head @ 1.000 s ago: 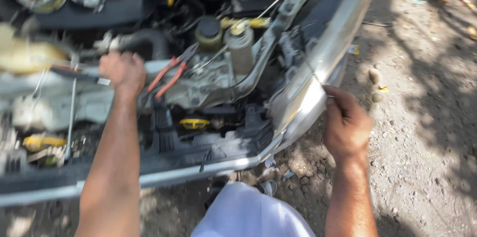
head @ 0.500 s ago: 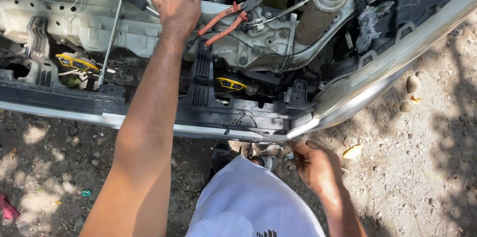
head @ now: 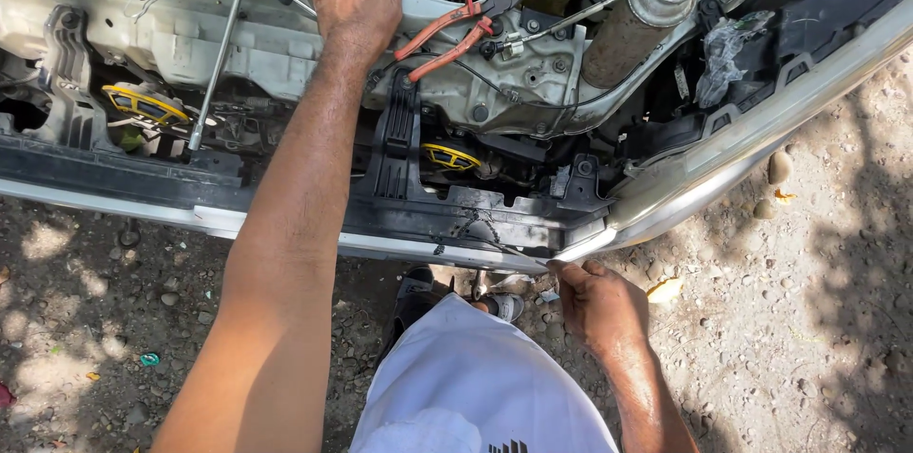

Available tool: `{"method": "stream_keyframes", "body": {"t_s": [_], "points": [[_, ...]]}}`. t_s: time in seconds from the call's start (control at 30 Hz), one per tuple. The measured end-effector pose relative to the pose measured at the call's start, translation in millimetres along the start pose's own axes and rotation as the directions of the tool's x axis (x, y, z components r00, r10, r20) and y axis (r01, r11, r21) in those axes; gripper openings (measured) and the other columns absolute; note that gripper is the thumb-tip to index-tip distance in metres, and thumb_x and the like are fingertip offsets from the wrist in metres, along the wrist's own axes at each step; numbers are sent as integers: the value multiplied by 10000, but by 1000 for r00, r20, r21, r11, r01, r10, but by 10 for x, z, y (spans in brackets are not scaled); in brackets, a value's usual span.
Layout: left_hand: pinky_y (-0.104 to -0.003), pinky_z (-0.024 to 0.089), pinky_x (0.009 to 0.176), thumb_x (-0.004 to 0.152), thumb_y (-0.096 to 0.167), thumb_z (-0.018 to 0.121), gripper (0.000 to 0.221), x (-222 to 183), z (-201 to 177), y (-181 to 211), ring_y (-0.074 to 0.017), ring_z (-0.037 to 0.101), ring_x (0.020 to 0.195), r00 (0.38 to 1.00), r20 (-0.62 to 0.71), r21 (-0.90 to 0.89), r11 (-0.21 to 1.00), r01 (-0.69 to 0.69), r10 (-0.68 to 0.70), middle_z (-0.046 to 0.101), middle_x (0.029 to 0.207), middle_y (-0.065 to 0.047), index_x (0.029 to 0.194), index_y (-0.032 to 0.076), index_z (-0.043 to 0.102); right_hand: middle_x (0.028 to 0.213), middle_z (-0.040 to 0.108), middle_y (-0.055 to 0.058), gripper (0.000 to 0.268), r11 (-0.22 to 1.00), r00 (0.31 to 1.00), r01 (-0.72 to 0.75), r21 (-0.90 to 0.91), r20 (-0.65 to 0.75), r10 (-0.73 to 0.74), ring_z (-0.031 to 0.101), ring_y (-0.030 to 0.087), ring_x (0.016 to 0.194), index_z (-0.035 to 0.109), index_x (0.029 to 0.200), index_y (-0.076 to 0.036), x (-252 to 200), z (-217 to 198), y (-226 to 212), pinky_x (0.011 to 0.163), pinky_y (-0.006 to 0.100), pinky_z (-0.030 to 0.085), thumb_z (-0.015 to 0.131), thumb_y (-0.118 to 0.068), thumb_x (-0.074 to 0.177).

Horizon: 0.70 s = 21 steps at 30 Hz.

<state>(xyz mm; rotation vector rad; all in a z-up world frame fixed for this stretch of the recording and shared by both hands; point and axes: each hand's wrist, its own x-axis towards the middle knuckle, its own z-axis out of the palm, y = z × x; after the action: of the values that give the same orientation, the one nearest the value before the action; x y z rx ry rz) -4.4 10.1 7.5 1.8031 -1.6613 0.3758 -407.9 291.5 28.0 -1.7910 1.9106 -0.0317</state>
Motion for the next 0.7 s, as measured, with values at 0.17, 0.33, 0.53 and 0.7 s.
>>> {"method": "stream_keyframes", "body": {"t_s": [0.17, 0.33, 0.53, 0.7], "points": [[-508, 364, 974, 999, 278, 697, 248, -11, 25, -11, -340, 484, 1100, 1000, 27, 23, 1000, 9, -9, 587, 1154, -168, 957, 46, 773, 933, 793, -7, 234, 992, 1000, -3, 129, 17, 1, 735, 98, 673, 772, 1158, -284, 37, 57, 107, 614, 291, 629, 676, -230, 951], [-491, 355, 978, 1049, 285, 649, 274, 8, 58, -16, -315, 470, 1072, 997, 79, 69, 997, 17, -23, 581, 1122, -161, 974, 50, 767, 906, 776, 34, 236, 889, 895, 372, -268, -150, -420, 680, 145, 652, 793, 1157, -298, 25, -90, -19, 554, 334, 599, 682, -239, 957], [-496, 355, 999, 1033, 289, 662, 266, 3, 30, 2, -321, 477, 1091, 998, 62, 64, 998, 24, -28, 583, 1140, -162, 984, 52, 769, 773, 709, 35, 294, 774, 863, 430, -464, -41, -504, 632, 151, 611, 768, 1218, -284, 41, -329, -284, 504, 319, 563, 687, -241, 939], [-512, 357, 1000, 1000, 284, 694, 253, 3, -20, 19, -342, 482, 1122, 999, 29, 20, 999, 25, -25, 585, 1162, -171, 969, 45, 773, 913, 747, 53, 230, 724, 895, 416, -550, 104, -435, 653, 156, 663, 790, 1110, -279, 63, -478, -597, 474, 312, 545, 663, -167, 955]]}}
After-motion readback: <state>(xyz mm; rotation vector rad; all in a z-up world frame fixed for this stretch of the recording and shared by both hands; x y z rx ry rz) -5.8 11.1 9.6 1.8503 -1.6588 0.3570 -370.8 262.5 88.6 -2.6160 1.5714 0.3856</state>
